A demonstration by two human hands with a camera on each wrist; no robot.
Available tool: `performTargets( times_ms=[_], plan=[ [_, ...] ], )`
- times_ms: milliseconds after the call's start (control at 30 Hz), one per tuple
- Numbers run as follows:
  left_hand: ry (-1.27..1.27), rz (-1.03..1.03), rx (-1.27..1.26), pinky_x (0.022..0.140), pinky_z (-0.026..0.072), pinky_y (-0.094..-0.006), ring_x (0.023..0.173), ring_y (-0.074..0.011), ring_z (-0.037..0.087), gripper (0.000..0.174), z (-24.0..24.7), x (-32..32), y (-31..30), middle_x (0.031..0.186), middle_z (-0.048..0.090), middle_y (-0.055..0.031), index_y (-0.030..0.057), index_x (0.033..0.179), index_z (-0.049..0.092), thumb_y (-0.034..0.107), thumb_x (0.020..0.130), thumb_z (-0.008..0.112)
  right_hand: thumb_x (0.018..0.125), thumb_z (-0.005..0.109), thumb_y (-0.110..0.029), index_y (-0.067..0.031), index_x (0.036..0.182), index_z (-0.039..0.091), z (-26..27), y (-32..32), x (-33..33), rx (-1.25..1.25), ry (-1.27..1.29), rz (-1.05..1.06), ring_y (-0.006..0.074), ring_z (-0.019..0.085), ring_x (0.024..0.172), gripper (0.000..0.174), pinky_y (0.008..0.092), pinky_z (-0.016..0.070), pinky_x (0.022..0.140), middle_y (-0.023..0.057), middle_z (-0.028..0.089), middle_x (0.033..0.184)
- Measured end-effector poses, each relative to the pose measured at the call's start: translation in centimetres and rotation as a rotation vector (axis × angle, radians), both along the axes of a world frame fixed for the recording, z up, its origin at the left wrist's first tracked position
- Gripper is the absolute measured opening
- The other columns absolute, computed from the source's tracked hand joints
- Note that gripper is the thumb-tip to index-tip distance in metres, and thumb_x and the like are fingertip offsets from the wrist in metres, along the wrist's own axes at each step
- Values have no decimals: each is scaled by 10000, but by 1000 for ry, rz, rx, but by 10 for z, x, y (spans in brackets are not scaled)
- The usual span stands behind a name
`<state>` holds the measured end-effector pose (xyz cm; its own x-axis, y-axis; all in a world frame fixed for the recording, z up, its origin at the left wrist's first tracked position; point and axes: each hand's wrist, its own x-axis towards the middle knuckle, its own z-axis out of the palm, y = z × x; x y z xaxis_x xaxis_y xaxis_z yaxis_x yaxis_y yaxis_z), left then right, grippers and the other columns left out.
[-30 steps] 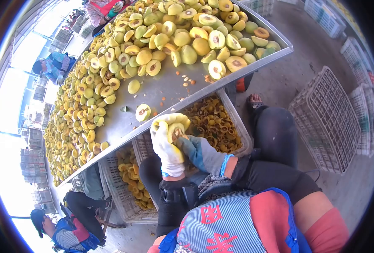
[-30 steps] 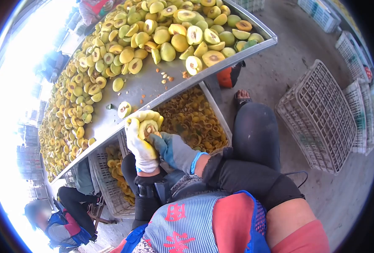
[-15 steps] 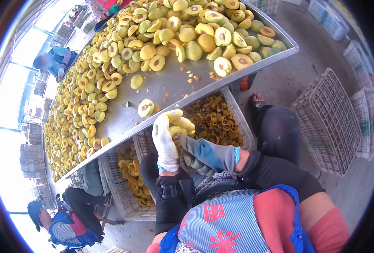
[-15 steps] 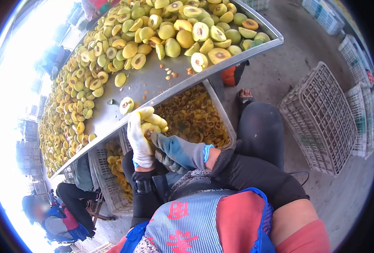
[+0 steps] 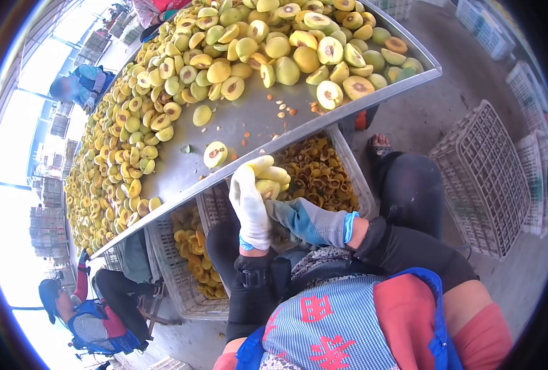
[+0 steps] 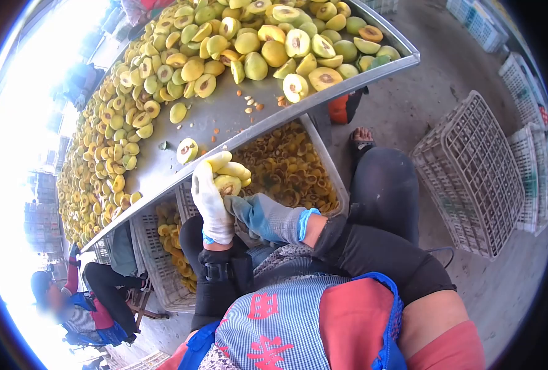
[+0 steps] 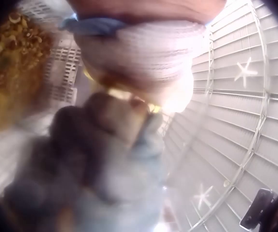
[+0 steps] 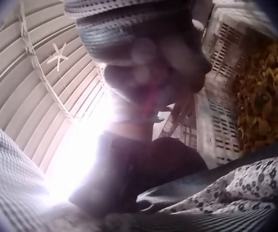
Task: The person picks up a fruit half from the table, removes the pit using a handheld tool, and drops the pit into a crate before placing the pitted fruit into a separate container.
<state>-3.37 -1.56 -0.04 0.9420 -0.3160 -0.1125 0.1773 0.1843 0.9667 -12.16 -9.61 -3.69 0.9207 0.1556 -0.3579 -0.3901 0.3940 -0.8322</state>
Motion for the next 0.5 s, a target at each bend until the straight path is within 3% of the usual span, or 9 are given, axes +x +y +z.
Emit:
performTargets(
  times_ms=[33,100,200,300,333,367,433,467,500],
  plan=[
    [6,0,0,609,505,-287,644,-196,632,379,-2,-1,0,816,711,-177,-26,1023,668,285,1041,453,911,423,-810,-181,677,526,9,-2,0,14,1,10,85,299,397,680,261,254,384,-62,380,535],
    [63,-63,0,594,535,-360,640,-247,614,402,-2,-1,2,743,639,-125,-5,1062,604,367,1056,452,906,433,-814,-180,687,536,30,-24,-2,216,251,278,75,304,400,678,255,263,384,-70,379,535],
    [151,-178,-67,538,516,-382,597,-253,582,431,1,0,8,657,554,-65,26,1031,599,439,1049,479,904,442,-812,-186,687,536,10,-29,-1,577,226,463,59,308,411,669,238,275,389,-79,386,541],
    [171,-196,-197,514,504,-392,580,-248,572,411,1,2,7,663,559,-63,52,998,592,444,1047,477,913,460,-793,-180,699,567,12,-27,0,536,230,429,47,323,415,658,228,274,394,-77,414,541],
    [223,-180,-320,496,492,-374,566,-231,563,390,3,4,5,653,548,-54,85,960,585,450,1043,478,911,465,-792,-175,708,580,18,-25,-2,394,155,364,51,331,415,660,229,274,395,-71,426,543],
    [168,-48,-219,488,479,-336,564,-203,555,355,8,5,3,641,533,-29,118,941,585,446,1035,484,910,469,-791,-170,716,592,27,-22,-5,253,80,299,55,340,415,661,230,273,396,-64,438,545],
    [282,-44,-428,484,467,-299,553,-164,544,264,1,27,26,645,536,10,136,957,587,378,1028,511,937,475,-745,-154,735,608,34,-15,-10,106,46,197,61,364,430,639,234,277,412,-59,461,561],
    [405,-6,-814,539,495,-288,611,-132,568,176,-1,44,38,704,581,37,134,993,608,295,1015,539,966,476,-701,-143,746,612,33,-11,-12,97,82,162,64,380,446,615,238,281,428,-60,471,575],
    [322,86,-813,609,527,-299,685,-108,589,131,10,48,49,798,630,57,132,1039,634,230,1005,554,994,477,-656,-132,756,617,31,-12,-11,83,112,127,67,396,462,593,241,285,443,-62,482,590]
  ],
)
